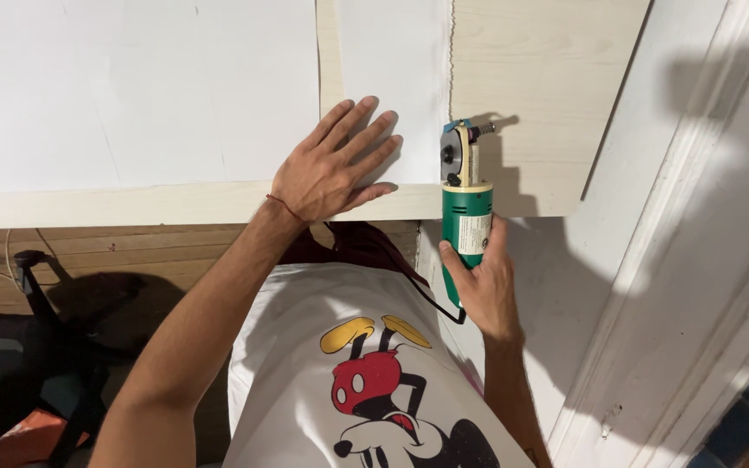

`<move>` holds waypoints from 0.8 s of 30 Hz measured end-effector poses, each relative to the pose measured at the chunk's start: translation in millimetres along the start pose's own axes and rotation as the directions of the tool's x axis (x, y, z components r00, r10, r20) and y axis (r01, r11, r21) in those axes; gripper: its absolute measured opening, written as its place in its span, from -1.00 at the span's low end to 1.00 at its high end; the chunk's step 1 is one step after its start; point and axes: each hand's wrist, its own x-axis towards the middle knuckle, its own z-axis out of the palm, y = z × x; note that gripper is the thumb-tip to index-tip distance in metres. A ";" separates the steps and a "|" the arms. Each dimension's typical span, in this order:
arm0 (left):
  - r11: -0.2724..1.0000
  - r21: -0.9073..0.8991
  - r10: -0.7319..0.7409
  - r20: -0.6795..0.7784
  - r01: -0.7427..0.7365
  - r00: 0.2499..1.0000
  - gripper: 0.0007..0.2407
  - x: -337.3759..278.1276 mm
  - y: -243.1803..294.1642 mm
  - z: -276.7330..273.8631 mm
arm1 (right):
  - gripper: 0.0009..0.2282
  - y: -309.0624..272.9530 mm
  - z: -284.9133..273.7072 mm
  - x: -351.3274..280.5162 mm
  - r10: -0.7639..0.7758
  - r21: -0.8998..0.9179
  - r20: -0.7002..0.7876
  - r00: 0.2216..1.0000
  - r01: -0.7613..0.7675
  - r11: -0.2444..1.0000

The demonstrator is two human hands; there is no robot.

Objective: Cutting strips of paper using an electric rotary cutter on a workshop table

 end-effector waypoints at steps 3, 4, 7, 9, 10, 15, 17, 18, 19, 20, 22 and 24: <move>1.000 -0.013 -0.009 0.007 0.009 1.000 -0.45 -0.5 -1.8 1.5 | -0.31 -4.1 0.8 4.1 -0.006 0.003 0.006 1.000 0.006 1.000; 1.000 -0.014 -0.010 0.007 0.010 1.000 -0.45 0.0 -1.1 1.0 | -0.31 -5.2 -0.2 4.2 -0.005 0.002 0.007 1.000 0.005 1.000; 1.000 -0.012 -0.012 0.012 0.012 1.000 -0.46 1.2 -1.0 -0.8 | -0.31 -10.7 -2.0 6.0 0.007 -0.004 0.008 1.000 -0.007 1.000; 1.000 -0.014 -0.014 0.016 0.014 1.000 -0.46 2.0 -2.0 -0.8 | -0.30 -15.5 -2.2 8.3 0.018 -0.012 0.008 1.000 -0.018 1.000; 1.000 -0.016 -0.014 0.017 0.015 1.000 -0.46 2.4 -3.1 0.2 | -0.30 -16.6 -2.1 10.5 0.020 -0.012 0.008 1.000 -0.020 1.000; 1.000 -0.016 -0.023 0.026 0.023 0.999 -0.45 2.1 -3.7 1.6 | -0.33 -19.3 -2.8 16.9 0.011 -0.010 0.016 1.000 -0.011 1.000; 1.000 -0.016 -0.022 0.029 0.023 0.999 -0.46 2.9 -4.2 0.9 | -0.33 -23.2 -3.3 18.3 0.019 -0.014 0.017 1.000 -0.019 1.000; 1.000 -0.016 -0.021 0.031 0.022 0.999 -0.46 3.2 -4.4 0.6 | -0.33 -25.1 -3.6 19.0 0.025 -0.018 0.017 1.000 -0.025 1.000; 1.000 -0.017 -0.022 0.031 0.022 0.999 -0.46 3.1 -4.7 1.4 | -0.33 -25.0 -3.3 20.3 0.026 -0.018 0.017 1.000 -0.026 0.999; 1.000 -0.015 -0.022 0.031 0.022 0.999 -0.46 2.9 -5.0 2.2 | -0.34 -25.0 -3.0 21.7 0.022 -0.022 0.014 1.000 -0.021 1.000; 1.000 -0.013 -0.024 0.034 0.025 0.999 -0.46 2.6 -5.4 2.9 | -0.34 -27.0 -2.9 24.0 0.019 -0.026 0.015 1.000 -0.018 0.999; 1.000 -0.015 -0.025 0.042 0.026 0.999 -0.47 3.0 -5.7 2.8 | -0.34 -30.9 -3.5 25.1 0.030 -0.022 0.016 0.999 -0.029 0.999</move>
